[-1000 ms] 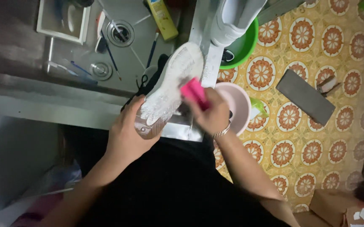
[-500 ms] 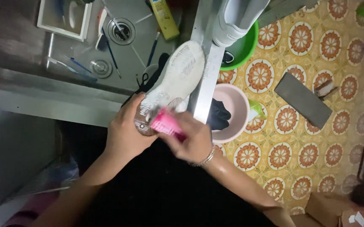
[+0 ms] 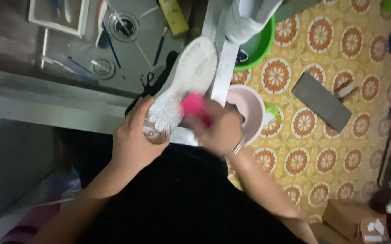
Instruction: Scrubbing the sole and sides of a shoe with a brush and soapy water in a sink, then using a pick to remove debris from the sole tread.
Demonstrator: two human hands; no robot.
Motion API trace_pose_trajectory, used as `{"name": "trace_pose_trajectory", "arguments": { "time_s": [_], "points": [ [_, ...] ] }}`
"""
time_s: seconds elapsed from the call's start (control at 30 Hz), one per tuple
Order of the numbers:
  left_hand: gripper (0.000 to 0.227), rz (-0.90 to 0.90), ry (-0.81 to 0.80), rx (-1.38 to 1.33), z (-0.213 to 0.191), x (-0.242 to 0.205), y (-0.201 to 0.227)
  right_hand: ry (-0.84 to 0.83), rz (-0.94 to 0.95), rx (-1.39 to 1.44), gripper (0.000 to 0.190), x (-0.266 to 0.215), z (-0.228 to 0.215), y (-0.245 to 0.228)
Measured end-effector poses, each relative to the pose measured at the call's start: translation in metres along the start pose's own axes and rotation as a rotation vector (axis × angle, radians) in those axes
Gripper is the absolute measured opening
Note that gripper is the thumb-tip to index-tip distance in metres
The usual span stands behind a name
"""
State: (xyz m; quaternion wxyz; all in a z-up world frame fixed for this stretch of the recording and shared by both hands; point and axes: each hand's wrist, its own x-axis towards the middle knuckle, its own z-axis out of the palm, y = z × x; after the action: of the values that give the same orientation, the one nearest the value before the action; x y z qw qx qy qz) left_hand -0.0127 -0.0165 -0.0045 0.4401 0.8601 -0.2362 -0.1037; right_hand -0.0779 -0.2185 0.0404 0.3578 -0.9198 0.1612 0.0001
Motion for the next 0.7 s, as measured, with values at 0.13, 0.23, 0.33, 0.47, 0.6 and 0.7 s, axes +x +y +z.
{"name": "trace_pose_trajectory", "arguments": {
  "time_s": [0.13, 0.23, 0.33, 0.47, 0.6, 0.7],
  "points": [
    [0.093, -0.024, -0.02, -0.016, -0.003, 0.002, 0.003, 0.008, -0.19, 0.04, 0.038, -0.003, 0.0, -0.008],
    [0.092, -0.027, -0.035, -0.009, -0.007, 0.001, 0.002, 0.016, 0.036, -0.038, 0.031, 0.011, 0.0, 0.014],
    [0.093, -0.005, -0.011, -0.007, 0.001, 0.002, 0.001, 0.026, -0.087, -0.017, 0.034, -0.006, 0.003, -0.019],
    [0.091, 0.002, -0.001, -0.009, 0.002, -0.001, -0.004, 0.012, -0.184, 0.043, 0.036, -0.002, 0.006, 0.0],
    [0.09, 0.016, 0.011, -0.002, 0.002, -0.001, -0.004, 0.034, -0.051, 0.015, 0.029, -0.004, 0.007, -0.007],
    [0.092, 0.031, 0.011, -0.015, 0.001, -0.001, -0.004, 0.002, -0.128, 0.049, 0.034, -0.007, 0.01, -0.01]
  ]
}}
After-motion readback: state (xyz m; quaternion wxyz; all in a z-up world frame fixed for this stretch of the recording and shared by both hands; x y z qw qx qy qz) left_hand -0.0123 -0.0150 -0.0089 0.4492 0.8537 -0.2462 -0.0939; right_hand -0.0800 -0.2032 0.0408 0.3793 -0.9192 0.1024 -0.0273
